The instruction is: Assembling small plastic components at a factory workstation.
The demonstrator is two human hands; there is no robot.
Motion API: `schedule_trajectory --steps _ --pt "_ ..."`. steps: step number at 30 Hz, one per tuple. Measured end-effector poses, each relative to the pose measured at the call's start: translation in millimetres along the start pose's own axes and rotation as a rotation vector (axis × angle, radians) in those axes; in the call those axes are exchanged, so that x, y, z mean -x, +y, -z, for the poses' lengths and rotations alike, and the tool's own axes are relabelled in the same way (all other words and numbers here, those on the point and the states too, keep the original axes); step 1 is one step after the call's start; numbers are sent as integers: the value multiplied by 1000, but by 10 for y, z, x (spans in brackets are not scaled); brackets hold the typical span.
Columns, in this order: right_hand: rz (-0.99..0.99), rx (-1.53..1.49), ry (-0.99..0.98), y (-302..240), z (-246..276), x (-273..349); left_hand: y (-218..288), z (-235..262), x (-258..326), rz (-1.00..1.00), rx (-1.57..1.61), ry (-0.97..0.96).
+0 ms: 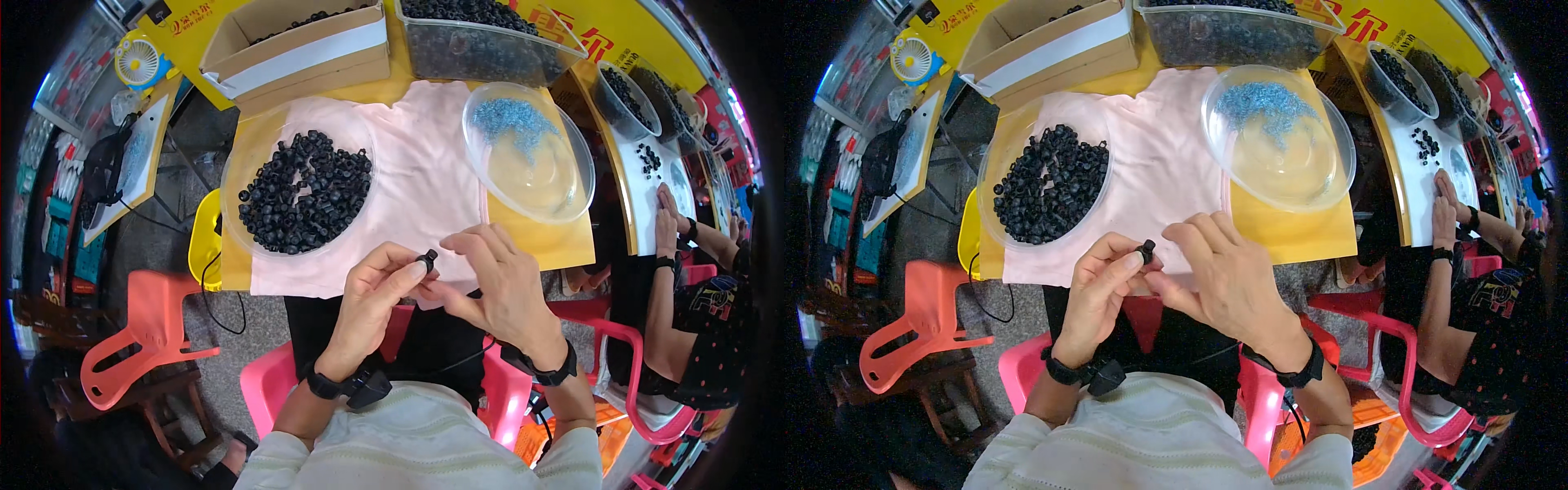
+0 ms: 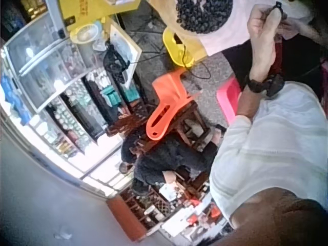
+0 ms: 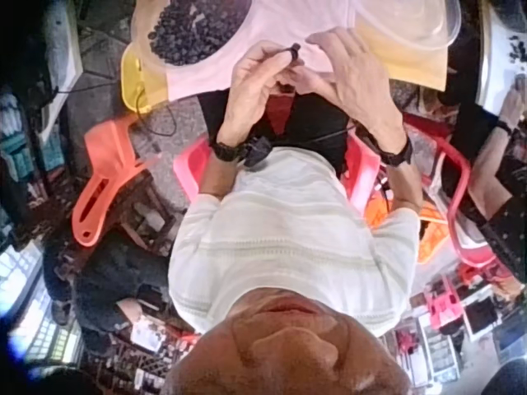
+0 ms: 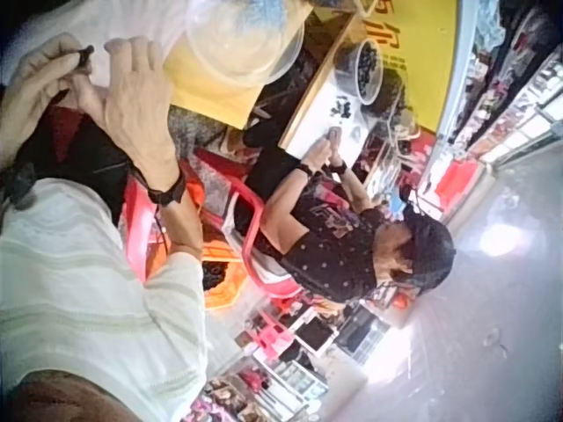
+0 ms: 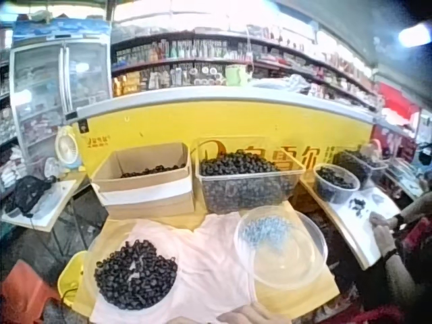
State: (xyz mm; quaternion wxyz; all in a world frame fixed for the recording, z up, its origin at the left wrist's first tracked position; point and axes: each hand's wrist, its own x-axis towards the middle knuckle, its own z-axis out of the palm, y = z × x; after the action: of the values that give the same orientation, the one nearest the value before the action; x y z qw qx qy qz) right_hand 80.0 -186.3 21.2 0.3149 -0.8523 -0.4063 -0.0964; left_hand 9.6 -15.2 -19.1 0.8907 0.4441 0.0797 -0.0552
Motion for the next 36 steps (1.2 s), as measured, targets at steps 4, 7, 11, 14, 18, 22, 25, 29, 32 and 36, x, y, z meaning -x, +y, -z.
schedule_trajectory --steps 4,7,11,14,18,22,25,29,32,36 --pt "90 222 -75 -35 -59 -12 -64 -25 15 -28 -68 13" --pt "99 249 -90 -37 -109 35 -48 -54 27 14 -62 -1" --pt "143 239 -131 -8 -154 71 -55 -16 53 83 -61 -74" --pt "168 224 -178 14 -240 122 -137 33 110 64 -13 -57" --pt "62 223 -289 -46 -360 252 -184 51 179 62 -23 -10" --pt "21 65 -306 -25 -397 344 -277 134 210 80 -69 -43" --pt "-24 104 -220 -33 -360 282 -320 116 157 49 -68 -13" --pt "-61 93 -107 -24 -369 220 -229 31 111 -12 86 46" --pt "-98 51 -62 -37 -426 205 -231 48 120 -44 66 67" --pt "-133 -50 -52 -37 -406 213 -223 120 58 -79 -3 111"
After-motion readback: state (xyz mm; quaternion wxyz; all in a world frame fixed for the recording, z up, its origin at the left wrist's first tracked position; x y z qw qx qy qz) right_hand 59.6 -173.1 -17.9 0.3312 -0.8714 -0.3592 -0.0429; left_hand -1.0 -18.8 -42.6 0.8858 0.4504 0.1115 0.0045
